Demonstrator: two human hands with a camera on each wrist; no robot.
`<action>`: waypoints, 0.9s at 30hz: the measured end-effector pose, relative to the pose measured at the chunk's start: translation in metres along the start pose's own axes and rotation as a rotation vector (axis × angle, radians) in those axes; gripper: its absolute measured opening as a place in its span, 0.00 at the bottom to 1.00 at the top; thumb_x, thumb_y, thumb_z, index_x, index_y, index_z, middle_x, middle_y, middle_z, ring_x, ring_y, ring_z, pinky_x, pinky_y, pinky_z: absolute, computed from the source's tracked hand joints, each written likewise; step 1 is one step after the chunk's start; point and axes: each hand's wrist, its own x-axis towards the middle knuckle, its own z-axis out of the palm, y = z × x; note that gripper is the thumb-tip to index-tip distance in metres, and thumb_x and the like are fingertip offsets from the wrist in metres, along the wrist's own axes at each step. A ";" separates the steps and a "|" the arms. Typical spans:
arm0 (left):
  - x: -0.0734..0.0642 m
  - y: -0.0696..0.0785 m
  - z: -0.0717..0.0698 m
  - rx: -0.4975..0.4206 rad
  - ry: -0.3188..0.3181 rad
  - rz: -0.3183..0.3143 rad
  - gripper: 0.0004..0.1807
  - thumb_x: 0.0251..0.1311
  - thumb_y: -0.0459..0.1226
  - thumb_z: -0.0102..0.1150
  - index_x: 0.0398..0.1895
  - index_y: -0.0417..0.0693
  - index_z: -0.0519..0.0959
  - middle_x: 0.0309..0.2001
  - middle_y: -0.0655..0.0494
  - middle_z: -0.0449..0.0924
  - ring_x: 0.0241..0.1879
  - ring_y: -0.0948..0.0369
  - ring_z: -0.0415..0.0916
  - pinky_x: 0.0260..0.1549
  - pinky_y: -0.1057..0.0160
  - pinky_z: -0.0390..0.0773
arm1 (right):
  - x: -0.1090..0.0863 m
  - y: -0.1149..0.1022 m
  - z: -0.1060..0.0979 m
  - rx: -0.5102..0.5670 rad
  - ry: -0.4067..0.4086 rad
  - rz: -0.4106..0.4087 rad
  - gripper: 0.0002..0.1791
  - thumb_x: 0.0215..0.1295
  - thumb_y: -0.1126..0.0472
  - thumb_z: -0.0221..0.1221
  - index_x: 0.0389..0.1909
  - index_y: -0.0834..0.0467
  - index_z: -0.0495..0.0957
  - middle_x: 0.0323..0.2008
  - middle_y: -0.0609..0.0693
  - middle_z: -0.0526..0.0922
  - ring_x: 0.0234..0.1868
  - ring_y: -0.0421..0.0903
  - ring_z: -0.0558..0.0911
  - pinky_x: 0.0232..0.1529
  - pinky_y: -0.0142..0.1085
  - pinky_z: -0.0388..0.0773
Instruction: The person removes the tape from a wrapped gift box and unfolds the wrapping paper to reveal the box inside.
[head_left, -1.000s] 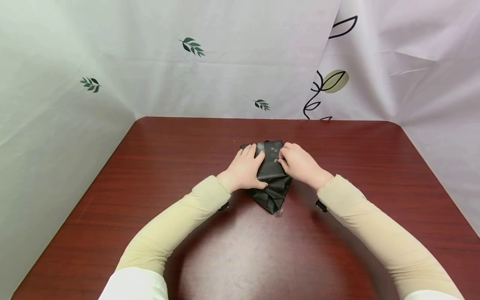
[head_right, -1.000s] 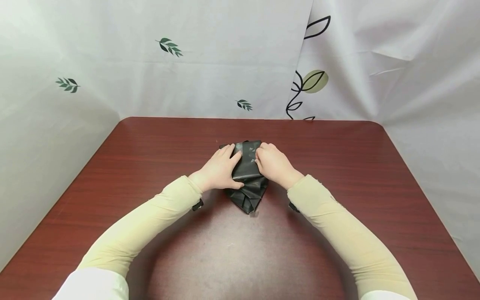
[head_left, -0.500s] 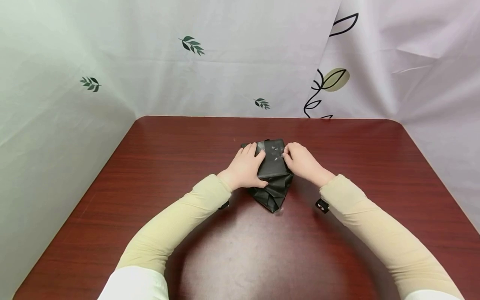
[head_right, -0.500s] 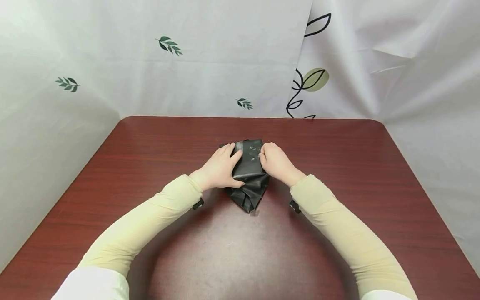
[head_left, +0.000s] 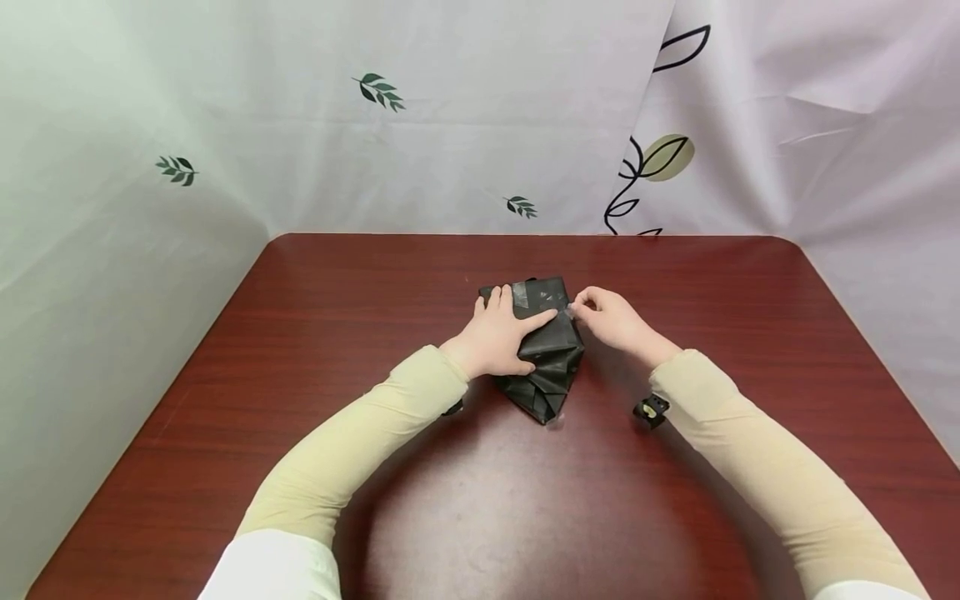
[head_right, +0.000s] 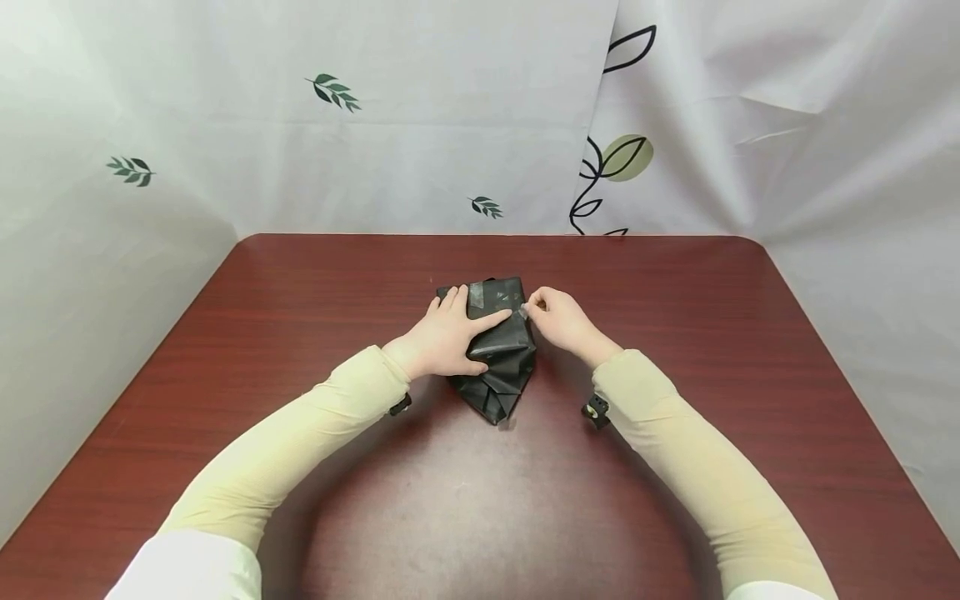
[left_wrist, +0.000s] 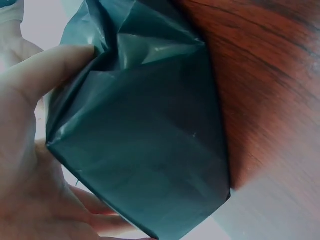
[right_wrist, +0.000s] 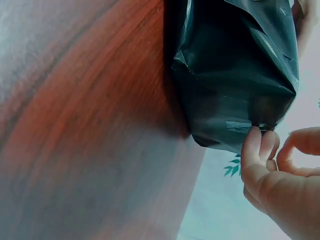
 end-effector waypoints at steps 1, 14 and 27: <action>0.000 0.001 -0.001 0.004 -0.002 -0.001 0.44 0.55 0.56 0.61 0.74 0.70 0.51 0.70 0.28 0.44 0.71 0.37 0.43 0.64 0.37 0.53 | 0.000 0.000 0.000 0.030 -0.002 0.006 0.11 0.74 0.61 0.44 0.42 0.66 0.69 0.49 0.65 0.77 0.50 0.58 0.78 0.48 0.44 0.74; 0.000 0.003 -0.001 0.028 0.009 -0.008 0.45 0.54 0.57 0.61 0.73 0.70 0.52 0.69 0.27 0.46 0.70 0.38 0.46 0.63 0.38 0.55 | -0.004 0.010 0.001 0.401 -0.036 0.064 0.10 0.75 0.67 0.37 0.41 0.71 0.64 0.50 0.67 0.70 0.42 0.38 0.78 0.51 0.32 0.77; 0.001 0.002 0.000 0.045 0.002 -0.014 0.45 0.54 0.58 0.60 0.74 0.71 0.51 0.70 0.28 0.46 0.71 0.38 0.45 0.63 0.38 0.55 | -0.004 0.018 -0.002 0.663 -0.128 0.140 0.10 0.74 0.69 0.31 0.37 0.66 0.61 0.44 0.66 0.75 0.32 0.33 0.80 0.39 0.26 0.78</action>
